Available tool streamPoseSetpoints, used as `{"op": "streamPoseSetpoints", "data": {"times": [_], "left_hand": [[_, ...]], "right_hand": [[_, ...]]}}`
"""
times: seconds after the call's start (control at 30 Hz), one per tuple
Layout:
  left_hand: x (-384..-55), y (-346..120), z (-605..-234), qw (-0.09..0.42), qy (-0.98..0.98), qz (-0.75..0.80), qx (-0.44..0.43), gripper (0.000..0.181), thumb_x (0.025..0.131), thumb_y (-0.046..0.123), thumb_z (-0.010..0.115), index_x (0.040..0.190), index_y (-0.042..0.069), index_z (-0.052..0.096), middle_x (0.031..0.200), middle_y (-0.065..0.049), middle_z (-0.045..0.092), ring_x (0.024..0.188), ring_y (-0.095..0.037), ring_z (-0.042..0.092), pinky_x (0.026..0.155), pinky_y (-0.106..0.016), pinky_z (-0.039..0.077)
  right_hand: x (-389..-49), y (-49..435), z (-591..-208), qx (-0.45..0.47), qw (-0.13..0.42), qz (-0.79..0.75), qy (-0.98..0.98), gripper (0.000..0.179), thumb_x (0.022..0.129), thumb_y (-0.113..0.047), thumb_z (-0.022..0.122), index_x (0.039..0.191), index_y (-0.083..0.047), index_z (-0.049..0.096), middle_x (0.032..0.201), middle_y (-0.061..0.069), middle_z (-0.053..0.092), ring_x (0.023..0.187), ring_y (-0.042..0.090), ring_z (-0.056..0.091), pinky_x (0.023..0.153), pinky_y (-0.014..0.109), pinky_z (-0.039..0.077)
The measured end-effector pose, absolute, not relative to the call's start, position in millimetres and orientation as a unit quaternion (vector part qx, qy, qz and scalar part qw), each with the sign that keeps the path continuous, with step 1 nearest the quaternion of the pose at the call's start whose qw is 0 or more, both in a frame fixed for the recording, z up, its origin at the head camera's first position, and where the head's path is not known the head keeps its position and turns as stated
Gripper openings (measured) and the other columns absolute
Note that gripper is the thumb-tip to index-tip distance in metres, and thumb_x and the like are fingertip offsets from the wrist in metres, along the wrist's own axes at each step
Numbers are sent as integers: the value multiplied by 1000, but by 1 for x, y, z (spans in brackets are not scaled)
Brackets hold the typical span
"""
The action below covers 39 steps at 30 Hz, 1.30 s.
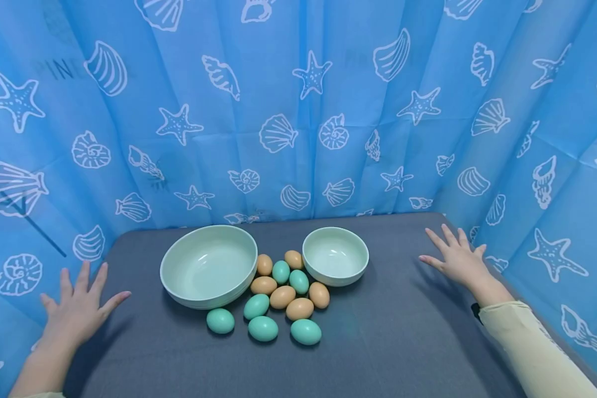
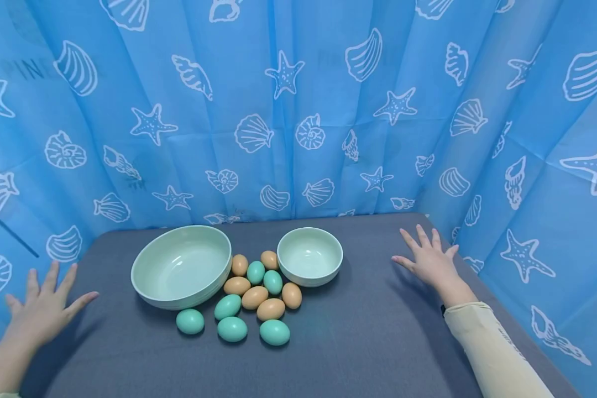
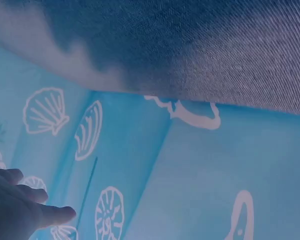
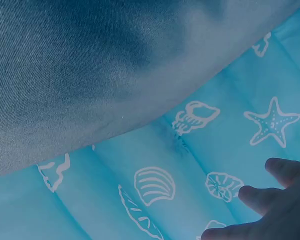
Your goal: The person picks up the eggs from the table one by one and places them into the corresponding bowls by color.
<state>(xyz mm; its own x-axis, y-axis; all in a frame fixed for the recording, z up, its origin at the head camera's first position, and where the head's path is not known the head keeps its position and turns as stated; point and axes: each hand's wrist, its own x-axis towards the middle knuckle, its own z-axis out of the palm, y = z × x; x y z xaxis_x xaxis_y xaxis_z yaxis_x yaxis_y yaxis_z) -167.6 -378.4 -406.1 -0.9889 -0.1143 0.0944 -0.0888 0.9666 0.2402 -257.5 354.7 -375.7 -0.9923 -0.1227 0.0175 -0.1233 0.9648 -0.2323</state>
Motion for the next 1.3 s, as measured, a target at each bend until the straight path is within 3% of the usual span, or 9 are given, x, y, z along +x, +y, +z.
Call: {"op": "streamPoseSetpoints", "data": {"times": [0.3,0.47,0.57,0.67,0.7,0.77,0.9,1.07,1.3], "left_hand": [[-173,-362,-405,89,-957,-276,14,77,110,45,29,155,-11,2,154,-45,-2,139,-68,-6,105,-83,6],[-180,-343,-396,61,-910,-406,46,73,109,45,22,157,-7,1,157,-42,3,143,-63,6,111,-77,11],[-186,-329,-391,35,-874,-475,94,76,108,51,23,160,1,-2,161,-35,7,146,-56,14,113,-59,35],[-192,-318,-390,16,-814,-566,129,78,106,50,34,161,10,-5,167,-23,6,151,-44,15,112,-46,41],[-194,-315,-391,12,-791,-596,138,79,106,48,38,161,14,-6,168,-18,5,152,-40,14,114,-43,40],[-198,-310,-391,-2,-745,-649,155,78,107,42,43,161,20,-9,169,-9,0,154,-33,9,121,-50,26],[-209,-302,-394,-18,-687,-707,168,76,108,21,44,160,29,-11,168,2,-4,155,-23,1,125,-47,15],[-219,-300,-399,-34,-659,-737,146,78,106,1,36,158,30,-13,167,4,-10,155,-20,-7,126,-46,6],[-223,-305,-404,-58,-664,-737,111,78,105,-3,34,158,29,-14,166,1,-12,154,-21,-5,125,-48,2]], "right_hand": [[-251,344,-376,54,25,164,-985,82,102,-57,46,159,-4,20,158,39,11,142,63,9,99,88,8],[-243,331,-378,72,72,191,-976,74,104,-47,49,156,1,27,155,39,22,139,61,22,103,81,20],[-239,323,-380,90,95,208,-969,69,105,-39,53,153,5,32,152,39,28,137,60,27,105,77,24],[-235,315,-381,101,107,226,-963,65,104,-33,56,151,7,35,151,38,32,138,58,30,107,74,27],[-233,312,-382,104,110,232,-961,65,104,-32,57,150,8,36,151,37,33,138,57,30,108,73,27],[-230,307,-383,106,113,240,-958,63,104,-31,57,150,8,37,151,36,35,138,56,32,107,71,30],[-225,299,-386,103,109,256,-955,62,104,-32,56,150,5,38,150,34,38,132,53,43,102,70,38],[-219,291,-389,106,107,275,-949,58,105,-31,55,149,3,42,147,31,45,114,46,58,88,63,51],[-215,278,-391,161,124,310,-929,47,102,-19,59,142,5,49,136,30,55,107,43,62,83,58,56]]}}
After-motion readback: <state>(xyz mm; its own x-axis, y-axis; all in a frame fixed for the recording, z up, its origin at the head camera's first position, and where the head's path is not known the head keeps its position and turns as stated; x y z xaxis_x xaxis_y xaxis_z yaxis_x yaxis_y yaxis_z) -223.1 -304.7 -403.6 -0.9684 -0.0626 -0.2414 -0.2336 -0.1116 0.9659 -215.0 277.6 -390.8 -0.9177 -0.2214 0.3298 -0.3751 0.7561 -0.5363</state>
